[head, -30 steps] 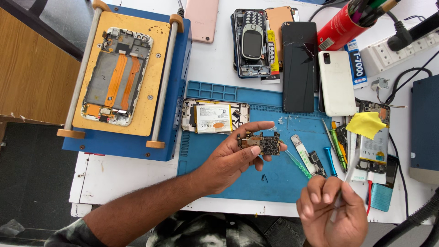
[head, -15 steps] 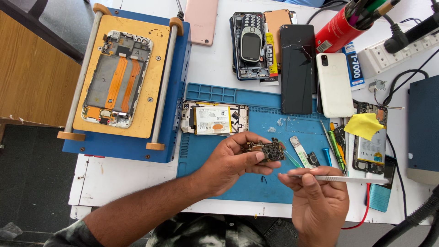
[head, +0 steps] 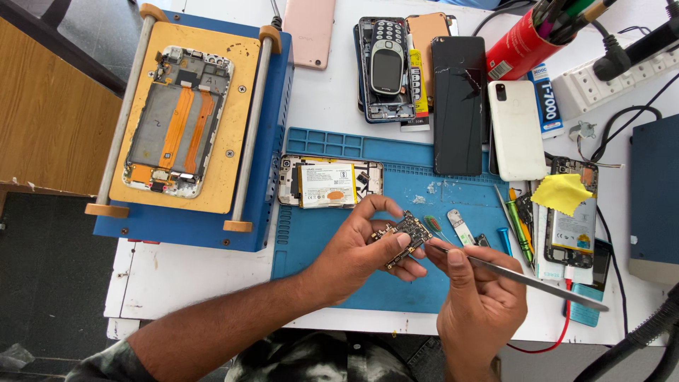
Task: The person holds a disassembled phone motherboard in one hand and scrubs it with a toothbrush, then uses a metal tool to pick and pry at components on the board. Other disassembled phones, batteries, and repair tools lie on the work mat around them.
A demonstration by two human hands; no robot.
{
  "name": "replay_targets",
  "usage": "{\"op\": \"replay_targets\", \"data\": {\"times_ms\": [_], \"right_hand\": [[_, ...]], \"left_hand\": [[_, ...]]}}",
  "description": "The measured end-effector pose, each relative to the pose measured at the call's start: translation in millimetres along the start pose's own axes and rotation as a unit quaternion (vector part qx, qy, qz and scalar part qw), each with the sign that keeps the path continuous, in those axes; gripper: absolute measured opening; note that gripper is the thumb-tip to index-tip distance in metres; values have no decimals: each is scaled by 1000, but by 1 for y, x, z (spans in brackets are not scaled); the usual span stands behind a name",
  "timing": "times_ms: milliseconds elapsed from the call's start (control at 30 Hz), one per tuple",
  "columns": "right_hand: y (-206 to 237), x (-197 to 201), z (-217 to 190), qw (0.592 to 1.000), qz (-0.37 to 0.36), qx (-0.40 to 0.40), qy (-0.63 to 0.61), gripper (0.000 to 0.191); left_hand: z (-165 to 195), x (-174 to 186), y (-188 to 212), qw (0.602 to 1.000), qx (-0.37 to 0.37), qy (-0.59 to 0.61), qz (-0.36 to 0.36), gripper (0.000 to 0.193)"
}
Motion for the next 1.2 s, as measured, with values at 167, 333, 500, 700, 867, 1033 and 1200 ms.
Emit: {"op": "replay_targets", "data": {"times_ms": [167, 333, 500, 700, 867, 1033, 1200], "right_hand": [[-4, 2, 7, 998, 6, -44, -32, 19], [-4, 1, 8, 999, 5, -32, -32, 19], [-4, 1, 8, 1000, 4, -21, -11, 19], [-5, 0, 7, 1000, -4, -10, 25, 18], [-2, -3, 8, 999, 14, -4, 51, 17], [-2, -7, 12, 997, 20, 20, 76, 15], [-3, -5, 15, 997, 9, -3, 77, 13]], "left_hand": [[5, -8, 4, 997, -26, -73, -30, 67], [5, -9, 3, 994, -14, -101, -42, 58], [5, -9, 3, 996, -12, -84, -37, 51], [2, -8, 2, 994, -11, -98, -40, 47], [0, -10, 4, 992, -36, -108, -51, 45], [-1, -9, 4, 988, -40, -142, -45, 41], [-1, -9, 5, 985, -44, -161, -42, 38]]}}
Point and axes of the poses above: each hand's wrist, its own y-axis away from the middle knuckle, its own x-axis out of the back of the hand, z = x × y, the point moved 3 cm from there along -y, towards the middle knuckle, and after that the axes turned 6 degrees about -z, right-handed, at the moved point
